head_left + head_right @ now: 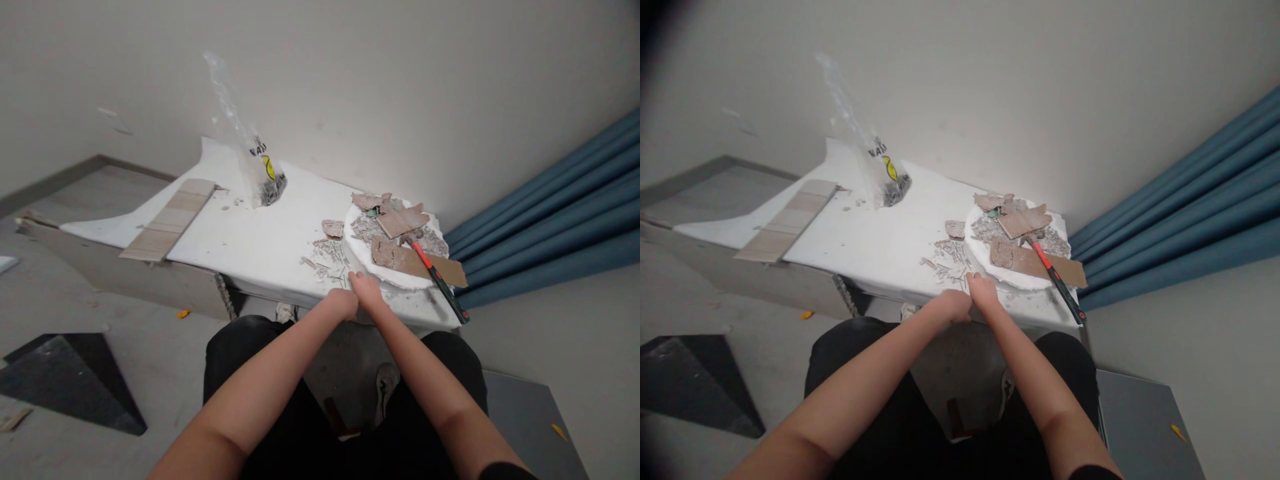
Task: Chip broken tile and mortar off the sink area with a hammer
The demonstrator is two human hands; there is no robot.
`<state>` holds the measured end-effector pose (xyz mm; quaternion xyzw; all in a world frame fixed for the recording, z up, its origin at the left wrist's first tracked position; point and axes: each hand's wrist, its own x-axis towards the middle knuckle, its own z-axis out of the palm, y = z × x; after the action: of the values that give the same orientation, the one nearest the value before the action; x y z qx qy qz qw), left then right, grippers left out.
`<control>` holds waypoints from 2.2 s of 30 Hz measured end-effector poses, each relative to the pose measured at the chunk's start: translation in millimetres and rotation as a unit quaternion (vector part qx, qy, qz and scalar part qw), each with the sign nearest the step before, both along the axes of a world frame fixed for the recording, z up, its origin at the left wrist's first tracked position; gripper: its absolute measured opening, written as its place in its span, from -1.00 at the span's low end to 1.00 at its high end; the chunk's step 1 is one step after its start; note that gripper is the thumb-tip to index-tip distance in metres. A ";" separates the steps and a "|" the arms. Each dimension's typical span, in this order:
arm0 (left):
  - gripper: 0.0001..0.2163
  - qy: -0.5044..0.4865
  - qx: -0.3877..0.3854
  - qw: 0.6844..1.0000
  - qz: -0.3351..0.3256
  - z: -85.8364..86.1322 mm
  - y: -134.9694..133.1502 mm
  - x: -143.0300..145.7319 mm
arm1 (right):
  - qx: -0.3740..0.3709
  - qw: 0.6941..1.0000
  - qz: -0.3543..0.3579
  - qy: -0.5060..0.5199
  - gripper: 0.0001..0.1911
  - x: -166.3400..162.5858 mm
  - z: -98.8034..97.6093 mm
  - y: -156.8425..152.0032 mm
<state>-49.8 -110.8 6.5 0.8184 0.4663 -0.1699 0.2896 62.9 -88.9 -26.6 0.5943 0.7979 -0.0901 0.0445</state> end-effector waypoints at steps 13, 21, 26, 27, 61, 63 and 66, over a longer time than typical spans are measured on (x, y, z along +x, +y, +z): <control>-0.65 0.089 0.141 0.979 0.120 -39.3 63.0 -7.7 | 0.255 0.946 -0.086 0.180 -0.75 178.2 60.7 -2.1; -0.70 0.103 0.202 0.946 0.231 -20.4 76.7 -3.7 | 0.176 0.966 -0.143 0.128 -0.78 224.8 56.4 -2.1; -0.70 -0.034 0.258 0.910 0.321 15.2 96.8 20.3 | 0.192 0.971 -0.113 0.092 -0.70 206.6 47.4 13.0; -0.75 -0.085 0.256 0.909 0.319 19.5 101.7 26.7 | 0.195 0.971 -0.075 0.112 -0.69 197.5 45.2 18.6; -0.84 -0.376 0.183 0.876 0.241 -13.5 172.1 105.0 | -0.036 0.977 -0.211 0.004 -0.67 230.8 55.3 34.5; -0.84 -0.376 0.188 0.875 0.240 -14.8 171.7 105.7 | -0.044 0.976 -0.215 -0.003 -0.66 230.9 57.5 32.1; -0.85 -0.375 0.189 0.875 0.240 -15.5 170.1 107.3 | -0.053 0.974 -0.221 -0.011 -0.66 232.5 61.5 28.4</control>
<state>57.5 59.3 -9.0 0.7226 0.5280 0.3160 0.3150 295.4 -60.5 34.9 0.7534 0.6407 -0.1333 0.0633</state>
